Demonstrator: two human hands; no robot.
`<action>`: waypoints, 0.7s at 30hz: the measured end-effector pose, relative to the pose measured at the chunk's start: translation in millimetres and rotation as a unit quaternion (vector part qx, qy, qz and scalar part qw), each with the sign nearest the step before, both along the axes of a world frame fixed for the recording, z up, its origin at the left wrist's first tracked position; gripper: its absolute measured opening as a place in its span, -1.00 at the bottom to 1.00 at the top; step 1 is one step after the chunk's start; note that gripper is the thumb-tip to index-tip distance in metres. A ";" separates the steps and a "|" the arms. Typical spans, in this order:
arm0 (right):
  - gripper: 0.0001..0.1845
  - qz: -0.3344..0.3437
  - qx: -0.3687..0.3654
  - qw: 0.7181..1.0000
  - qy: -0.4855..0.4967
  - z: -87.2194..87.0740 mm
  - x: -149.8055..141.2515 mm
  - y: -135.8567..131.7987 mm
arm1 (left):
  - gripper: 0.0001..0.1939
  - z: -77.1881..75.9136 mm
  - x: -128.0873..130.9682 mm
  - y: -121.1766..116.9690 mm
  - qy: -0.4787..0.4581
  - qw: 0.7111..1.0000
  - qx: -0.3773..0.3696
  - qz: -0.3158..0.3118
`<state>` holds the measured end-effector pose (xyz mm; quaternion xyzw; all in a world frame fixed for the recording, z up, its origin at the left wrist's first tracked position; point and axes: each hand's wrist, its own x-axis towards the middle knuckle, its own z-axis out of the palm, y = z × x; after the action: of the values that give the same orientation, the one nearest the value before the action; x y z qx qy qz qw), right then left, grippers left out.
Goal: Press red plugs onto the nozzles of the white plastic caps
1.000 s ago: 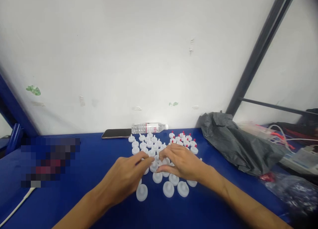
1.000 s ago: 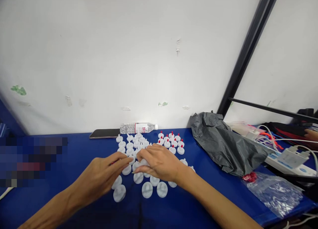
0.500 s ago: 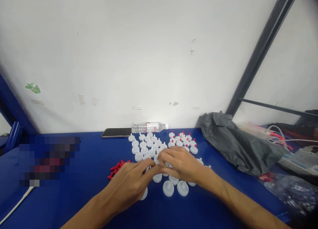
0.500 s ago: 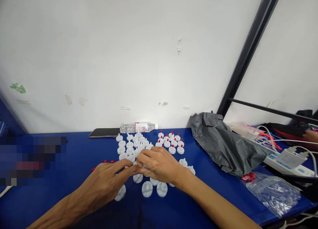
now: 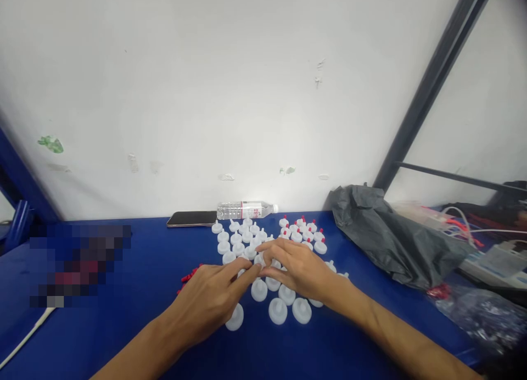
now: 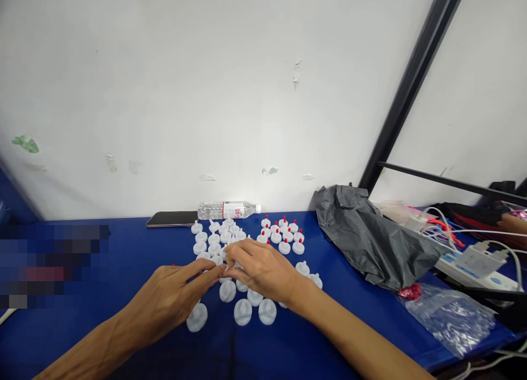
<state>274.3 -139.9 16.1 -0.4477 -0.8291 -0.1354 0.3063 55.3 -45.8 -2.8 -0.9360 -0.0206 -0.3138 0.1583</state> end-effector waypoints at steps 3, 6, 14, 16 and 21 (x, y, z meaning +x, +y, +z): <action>-0.82 -0.006 0.014 1.000 -0.008 -1.7 -0.3 0.9 | -0.44 -0.4 -0.5 -1.0 -0.011 1.000 0.011 -0.008; -0.82 -0.015 0.013 1.000 -0.015 -2.3 -1.9 0.8 | -0.44 -0.5 0.6 -2.7 -0.013 1.000 0.007 -0.008; -0.89 -0.012 -0.009 0.999 -0.049 -1.0 -2.5 0.2 | -0.48 1.1 0.7 -1.7 -0.033 0.999 0.015 0.008; -0.92 -0.009 -0.011 0.998 -0.062 -1.1 -2.3 0.8 | -0.49 0.9 -0.3 1.5 -0.039 0.999 -0.006 0.016; -0.93 0.008 -0.007 0.999 -0.049 1.1 -5.2 0.0 | -0.49 -3.6 -2.3 10.2 -0.039 0.997 -0.047 0.041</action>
<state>269.2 -139.8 17.1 -0.4361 -0.8477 -0.1488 0.2627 53.0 -35.6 -6.4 -0.9278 -0.0801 -0.3421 0.1257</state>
